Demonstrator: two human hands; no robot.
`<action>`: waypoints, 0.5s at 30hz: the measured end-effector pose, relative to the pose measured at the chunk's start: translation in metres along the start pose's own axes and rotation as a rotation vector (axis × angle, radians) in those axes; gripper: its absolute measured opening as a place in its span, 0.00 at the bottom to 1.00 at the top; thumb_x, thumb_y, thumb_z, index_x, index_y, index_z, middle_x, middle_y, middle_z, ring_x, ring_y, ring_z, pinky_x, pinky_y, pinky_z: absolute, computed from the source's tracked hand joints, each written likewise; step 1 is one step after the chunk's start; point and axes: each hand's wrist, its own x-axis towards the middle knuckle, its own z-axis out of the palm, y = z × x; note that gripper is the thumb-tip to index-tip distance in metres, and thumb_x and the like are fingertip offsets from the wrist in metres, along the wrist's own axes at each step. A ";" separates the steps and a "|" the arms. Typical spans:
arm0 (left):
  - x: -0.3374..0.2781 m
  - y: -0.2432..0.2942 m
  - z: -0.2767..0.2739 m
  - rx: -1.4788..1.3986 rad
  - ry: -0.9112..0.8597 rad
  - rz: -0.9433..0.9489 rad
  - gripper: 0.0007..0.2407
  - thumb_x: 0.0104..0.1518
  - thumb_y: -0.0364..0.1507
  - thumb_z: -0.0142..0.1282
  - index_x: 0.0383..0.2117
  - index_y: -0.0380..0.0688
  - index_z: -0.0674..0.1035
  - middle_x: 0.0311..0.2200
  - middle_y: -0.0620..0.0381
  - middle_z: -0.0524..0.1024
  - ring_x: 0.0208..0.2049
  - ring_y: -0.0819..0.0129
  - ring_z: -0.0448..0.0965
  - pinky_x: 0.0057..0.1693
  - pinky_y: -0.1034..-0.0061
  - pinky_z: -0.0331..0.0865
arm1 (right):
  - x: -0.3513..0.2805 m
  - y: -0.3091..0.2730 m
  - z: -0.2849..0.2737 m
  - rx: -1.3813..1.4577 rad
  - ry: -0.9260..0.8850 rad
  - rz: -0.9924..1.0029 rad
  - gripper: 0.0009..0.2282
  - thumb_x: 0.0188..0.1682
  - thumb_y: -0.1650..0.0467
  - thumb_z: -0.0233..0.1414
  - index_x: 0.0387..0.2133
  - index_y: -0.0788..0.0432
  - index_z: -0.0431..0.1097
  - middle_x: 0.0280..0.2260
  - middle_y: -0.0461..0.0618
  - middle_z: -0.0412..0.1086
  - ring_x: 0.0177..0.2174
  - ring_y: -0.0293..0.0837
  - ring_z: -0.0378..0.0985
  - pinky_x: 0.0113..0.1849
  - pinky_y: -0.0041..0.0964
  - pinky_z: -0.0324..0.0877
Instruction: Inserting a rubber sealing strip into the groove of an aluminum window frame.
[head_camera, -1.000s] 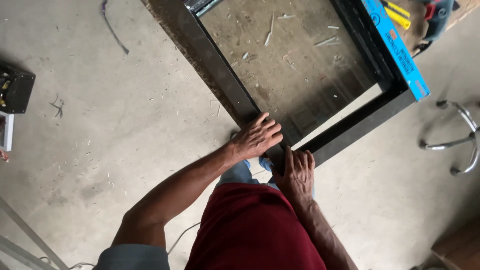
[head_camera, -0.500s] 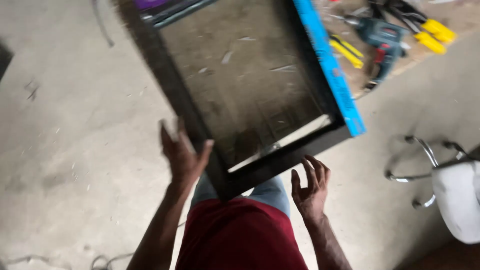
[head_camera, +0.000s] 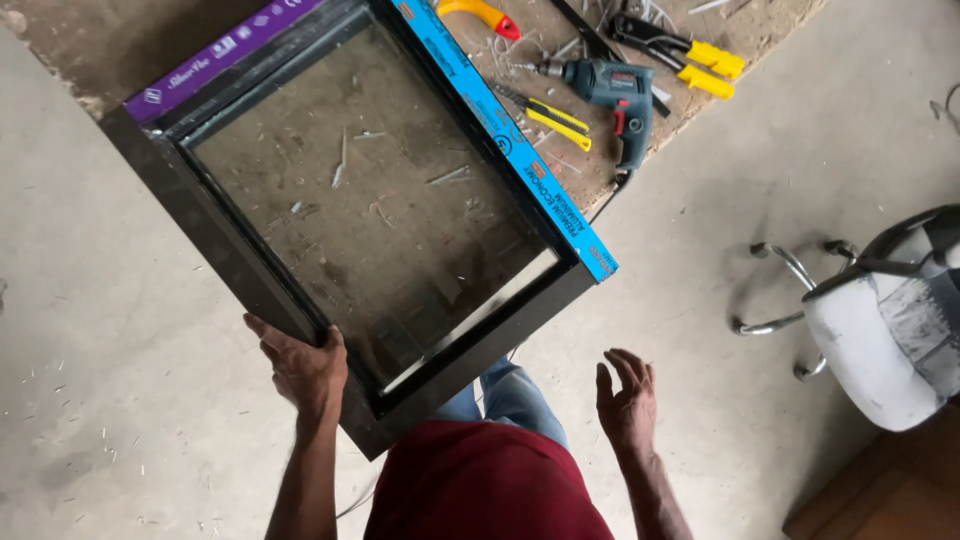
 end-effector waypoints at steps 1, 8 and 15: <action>-0.001 0.001 -0.002 0.002 0.004 0.003 0.50 0.50 0.40 0.64 0.74 0.49 0.38 0.54 0.42 0.66 0.43 0.27 0.79 0.50 0.38 0.73 | -0.004 0.002 0.006 -0.001 -0.021 0.041 0.07 0.51 0.70 0.59 0.41 0.54 0.79 0.41 0.51 0.76 0.42 0.56 0.80 0.45 0.50 0.75; -0.017 0.017 -0.029 -0.064 -0.059 0.028 0.47 0.54 0.40 0.60 0.74 0.41 0.39 0.53 0.37 0.63 0.44 0.23 0.78 0.49 0.34 0.73 | 0.047 -0.009 0.001 -0.061 0.008 0.088 0.07 0.53 0.70 0.58 0.42 0.55 0.79 0.39 0.53 0.78 0.37 0.58 0.80 0.39 0.52 0.76; -0.017 0.032 -0.051 -0.170 -0.098 -0.076 0.43 0.59 0.39 0.59 0.73 0.38 0.41 0.56 0.32 0.64 0.50 0.22 0.75 0.53 0.32 0.70 | 0.262 -0.009 0.013 -0.197 0.048 -0.214 0.05 0.58 0.70 0.56 0.38 0.55 0.80 0.28 0.58 0.75 0.32 0.64 0.77 0.36 0.58 0.74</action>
